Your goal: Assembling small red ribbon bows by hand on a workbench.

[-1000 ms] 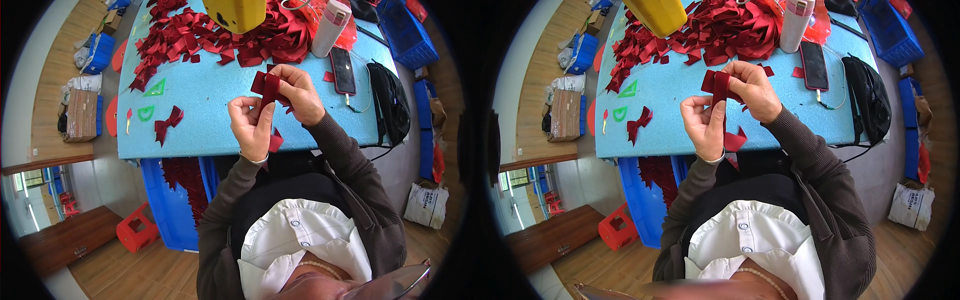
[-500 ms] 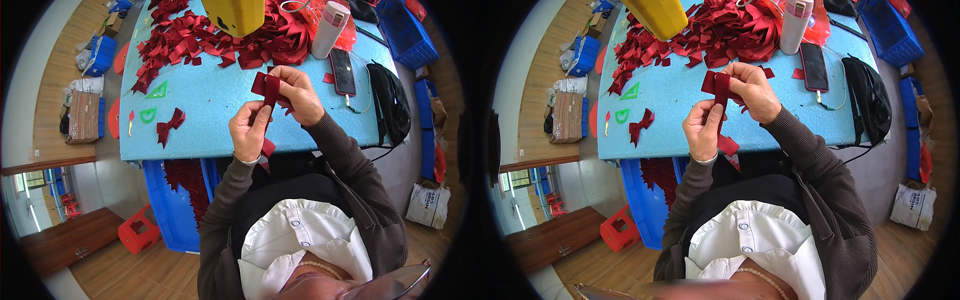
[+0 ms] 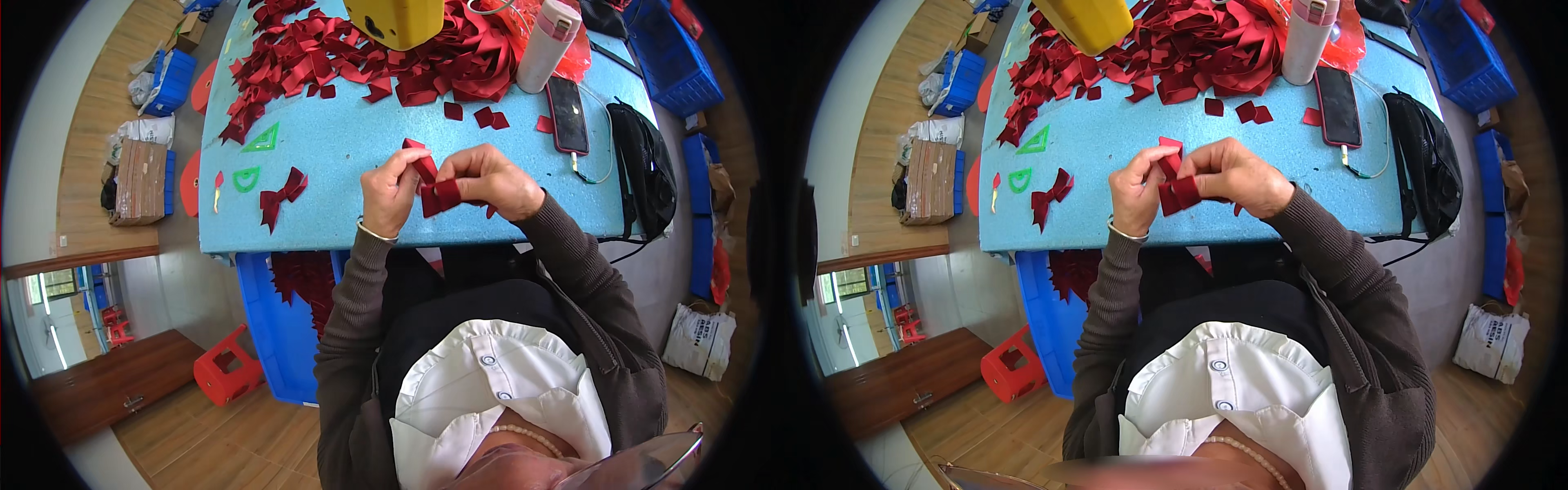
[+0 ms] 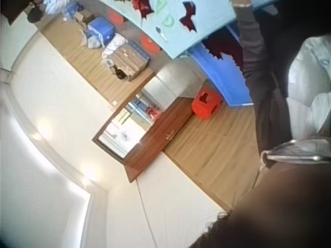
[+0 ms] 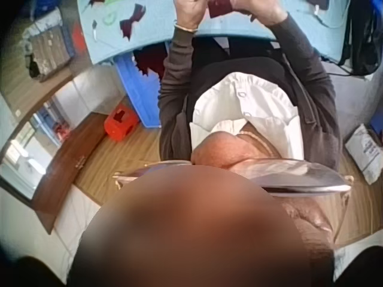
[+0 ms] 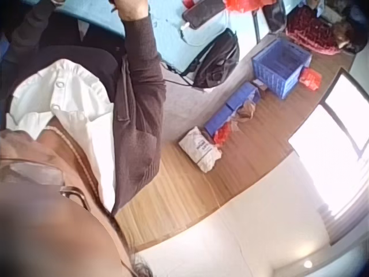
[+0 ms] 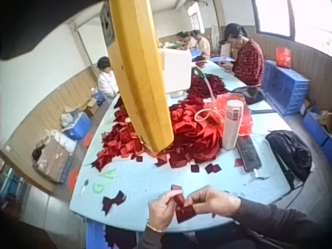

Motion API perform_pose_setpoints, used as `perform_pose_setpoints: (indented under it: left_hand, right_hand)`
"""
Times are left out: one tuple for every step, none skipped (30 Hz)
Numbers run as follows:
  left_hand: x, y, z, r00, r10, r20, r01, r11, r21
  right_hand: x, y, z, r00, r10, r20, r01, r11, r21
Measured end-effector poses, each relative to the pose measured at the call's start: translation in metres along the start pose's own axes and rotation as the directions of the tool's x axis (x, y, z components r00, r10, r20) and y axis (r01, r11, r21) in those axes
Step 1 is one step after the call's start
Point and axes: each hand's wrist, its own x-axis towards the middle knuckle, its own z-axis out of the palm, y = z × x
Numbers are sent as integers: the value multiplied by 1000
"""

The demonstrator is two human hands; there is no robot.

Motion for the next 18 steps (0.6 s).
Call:
perform_pose_setpoints:
  left_hand:
    - [1,-3,-1,993,-110,48,114,990,-85]
    - [4,-8,1,990,-96,100,128,912,-391]
    - [3,-11,2,991,-97,97,127,912,-389]
    - [6,-5,3,984,-129,118,173,828,-533]
    - [10,4,2,977,-158,144,214,720,-661]
    - [14,12,1,968,-181,173,248,590,-768]
    - [16,20,-2,968,-183,171,247,592,-767]
    - [17,28,-4,974,-156,163,223,550,-805]
    - [17,37,-6,979,-130,154,199,506,-839]
    - [16,46,-9,984,-105,141,174,461,-870]
    - [11,55,-11,984,-104,145,177,459,-871]
    - [1,65,-17,985,-79,150,170,533,-829]
    - [-5,70,-26,987,-57,151,155,608,-779]
    - [-6,55,-40,939,183,290,108,644,-757]
    - [-17,47,-48,886,258,385,198,541,-817]
    - [-20,58,-53,814,347,465,302,430,-851]
    - [-26,58,-55,871,117,477,352,529,-772]
    - [-30,56,-55,888,-116,444,419,602,-679]
  right_hand:
    - [1,5,3,1000,13,11,-12,999,-40]
    - [1,11,5,999,26,21,-24,996,-81]
    - [3,19,7,999,39,31,-35,992,-122]
    - [3,34,6,999,41,-22,-42,997,-66]
    - [4,36,6,999,41,-24,-43,997,-66]
    - [4,38,6,998,62,-22,-64,991,-118]
    - [5,39,7,996,82,-16,-84,982,-170]
    - [5,40,6,995,103,-16,-104,970,-221]
    - [6,42,6,995,103,-17,-105,970,-221]
    - [7,43,4,996,73,-57,-82,983,-164]
    - [7,45,1,994,45,-104,-56,993,-105]
    - [8,47,-2,988,19,-153,-27,999,-48]
    - [14,51,-4,972,-94,-216,76,993,-94]
    - [14,43,-3,973,-94,-210,76,993,-93]
    - [13,32,-3,969,-128,-211,87,977,-194]
    - [12,25,-7,962,-165,-218,97,951,-293]
    - [18,33,-15,919,-359,-166,237,836,-495]
    - [16,33,-17,917,-359,-172,234,836,-496]
